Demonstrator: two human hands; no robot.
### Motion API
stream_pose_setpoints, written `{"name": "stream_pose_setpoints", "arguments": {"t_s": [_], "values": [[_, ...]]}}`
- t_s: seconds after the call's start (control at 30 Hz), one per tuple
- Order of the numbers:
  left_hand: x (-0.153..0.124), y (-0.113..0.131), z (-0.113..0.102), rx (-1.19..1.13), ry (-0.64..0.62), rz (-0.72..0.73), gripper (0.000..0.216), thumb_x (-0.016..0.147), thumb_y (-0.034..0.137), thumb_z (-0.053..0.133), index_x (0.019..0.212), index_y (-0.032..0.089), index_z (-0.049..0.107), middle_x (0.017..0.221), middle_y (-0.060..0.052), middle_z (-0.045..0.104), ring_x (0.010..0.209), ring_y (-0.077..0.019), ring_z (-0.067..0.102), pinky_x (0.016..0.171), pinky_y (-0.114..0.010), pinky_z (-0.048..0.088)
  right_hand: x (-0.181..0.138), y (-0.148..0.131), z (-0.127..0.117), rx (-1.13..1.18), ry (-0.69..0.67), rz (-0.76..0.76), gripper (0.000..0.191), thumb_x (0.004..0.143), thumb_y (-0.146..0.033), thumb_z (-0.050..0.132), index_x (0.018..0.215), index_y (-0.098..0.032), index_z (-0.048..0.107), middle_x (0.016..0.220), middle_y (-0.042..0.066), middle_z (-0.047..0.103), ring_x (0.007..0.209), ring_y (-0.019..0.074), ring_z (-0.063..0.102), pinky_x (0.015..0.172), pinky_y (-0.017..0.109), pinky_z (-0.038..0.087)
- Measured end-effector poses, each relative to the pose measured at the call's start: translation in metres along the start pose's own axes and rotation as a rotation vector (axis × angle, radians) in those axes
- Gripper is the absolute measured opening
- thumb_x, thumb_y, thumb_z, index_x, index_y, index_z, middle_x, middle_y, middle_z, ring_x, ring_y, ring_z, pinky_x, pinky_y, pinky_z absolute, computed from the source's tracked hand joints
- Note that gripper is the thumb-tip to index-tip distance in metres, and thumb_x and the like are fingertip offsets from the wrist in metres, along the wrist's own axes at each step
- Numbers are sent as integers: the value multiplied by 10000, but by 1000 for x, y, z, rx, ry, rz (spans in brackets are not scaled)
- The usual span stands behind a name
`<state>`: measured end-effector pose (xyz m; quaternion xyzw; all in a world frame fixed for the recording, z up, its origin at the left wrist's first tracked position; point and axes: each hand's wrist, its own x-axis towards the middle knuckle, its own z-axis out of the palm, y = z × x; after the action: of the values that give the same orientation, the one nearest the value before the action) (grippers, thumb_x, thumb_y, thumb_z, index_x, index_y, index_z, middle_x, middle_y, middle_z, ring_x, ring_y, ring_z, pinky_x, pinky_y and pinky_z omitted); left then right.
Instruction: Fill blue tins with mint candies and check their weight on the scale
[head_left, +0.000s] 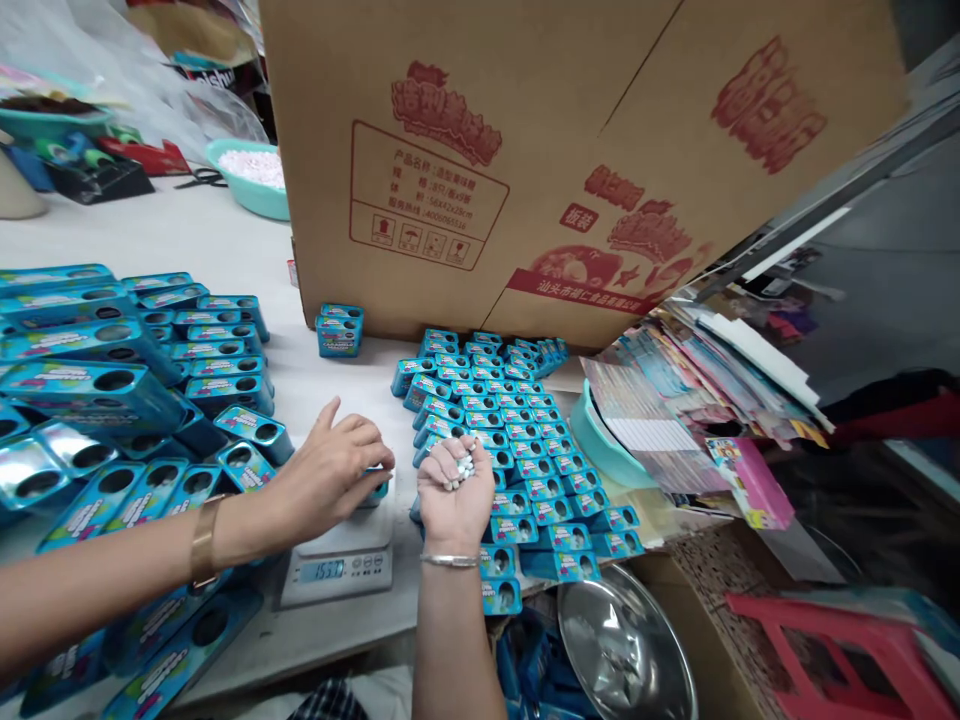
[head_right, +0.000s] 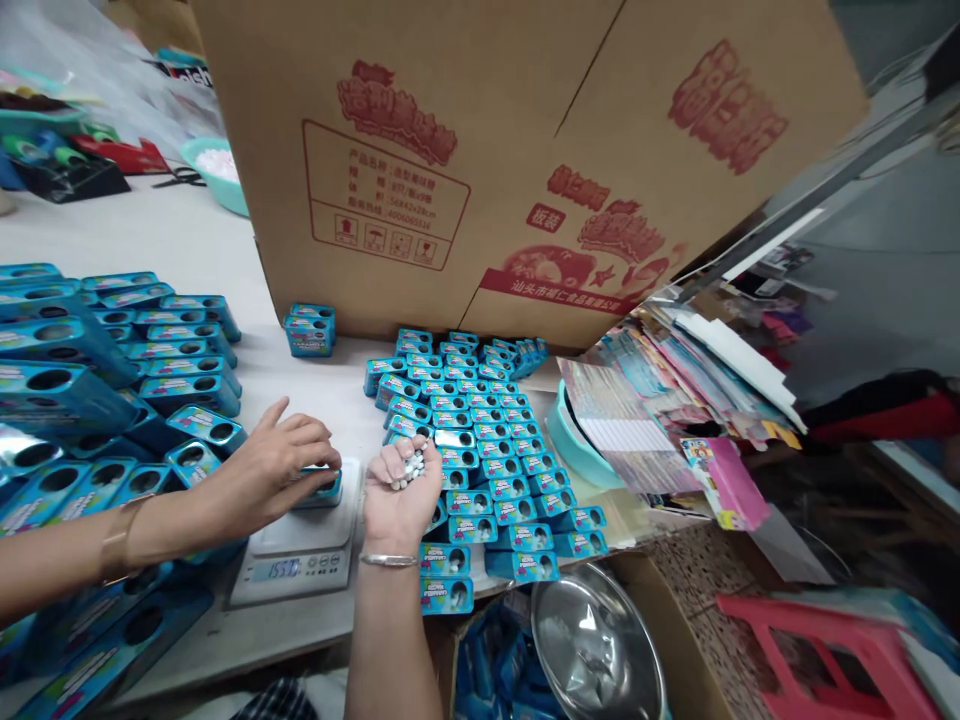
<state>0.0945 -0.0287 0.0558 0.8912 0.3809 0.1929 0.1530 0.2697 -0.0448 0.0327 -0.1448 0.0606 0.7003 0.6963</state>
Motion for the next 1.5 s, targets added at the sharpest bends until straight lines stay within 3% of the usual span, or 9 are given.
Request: {"name": "stream_pose_setpoints", "arguments": {"t_s": [0.13, 0.23, 0.6, 0.73, 0.9, 1.0, 1.1, 1.2, 1.5], "values": [[16, 19, -5, 1, 71, 72, 211, 941, 280, 467, 1032, 266, 657, 926, -31, 626, 1007, -216, 538, 1108, -622, 142, 1, 13, 11, 66, 240, 38, 221, 922, -271, 402, 734, -200, 492, 603, -53, 525, 516, 63, 525, 508, 174, 473], [26, 27, -4, 10, 88, 103, 217, 949, 288, 467, 1055, 266, 655, 898, -20, 604, 982, -208, 531, 1105, -616, 155, 1, 21, 18, 103, 335, 76, 237, 927, -250, 397, 734, -192, 522, 603, -38, 562, 536, 57, 557, 540, 149, 491], [31, 41, -13, 40, 127, 156, 182, 921, 265, 495, 907, 216, 670, 883, -33, 588, 974, -221, 516, 1086, -616, 179, 0, 23, 5, 1, 223, 142, 136, 825, -250, 510, 700, -198, 516, 662, -32, 614, 645, 74, 607, 695, 181, 536], [33, 40, -19, 24, 103, 169, 185, 900, 268, 526, 1021, 258, 667, 935, -31, 600, 1016, -236, 517, 1076, -623, 183, -2, 20, 7, 15, 207, 153, 117, 814, -213, 523, 701, -183, 519, 711, -12, 628, 653, 74, 604, 655, 178, 526], [14, 6, -15, 1, 128, -18, 421, 889, 468, 537, 1244, 242, 555, 1122, -77, 607, 1077, -254, 536, 1075, -563, 265, -8, 2, 5, 101, 171, 94, 113, 843, -214, 515, 733, -193, 530, 642, -42, 574, 607, 66, 571, 577, 164, 505], [-7, -16, 6, 109, -26, -97, 736, 718, 551, 703, 1335, 215, 480, 1262, -146, 580, 1242, -366, 461, 1091, -656, 181, -9, -10, 2, 102, 122, 11, 88, 822, -205, 546, 737, -199, 529, 640, -53, 558, 590, 56, 551, 569, 153, 499], [-16, -31, 21, 158, -200, -95, 407, 743, 409, 699, 1102, 235, 616, 1084, -98, 672, 1119, -325, 563, 1109, -672, 98, -8, -15, 2, 105, 113, -4, 76, 802, -173, 562, 742, -197, 522, 644, -58, 545, 583, 46, 541, 571, 139, 495], [0, -53, 16, 216, -192, -128, 224, 785, 347, 627, 971, 224, 635, 960, -70, 696, 999, -282, 612, 1112, -650, 100, -8, -15, 2, 95, 112, 18, 89, 783, -165, 589, 747, -194, 512, 656, -61, 536, 583, 39, 535, 567, 131, 491], [83, -167, -11, 514, 9, -339, 258, 749, 247, 553, 959, 134, 652, 1056, -198, 663, 1129, -396, 530, 1076, -711, 74, -11, -21, -9, 91, 152, -11, 127, 755, -172, 642, 742, -193, 517, 679, -54, 531, 582, 49, 515, 525, 138, 477]]}}
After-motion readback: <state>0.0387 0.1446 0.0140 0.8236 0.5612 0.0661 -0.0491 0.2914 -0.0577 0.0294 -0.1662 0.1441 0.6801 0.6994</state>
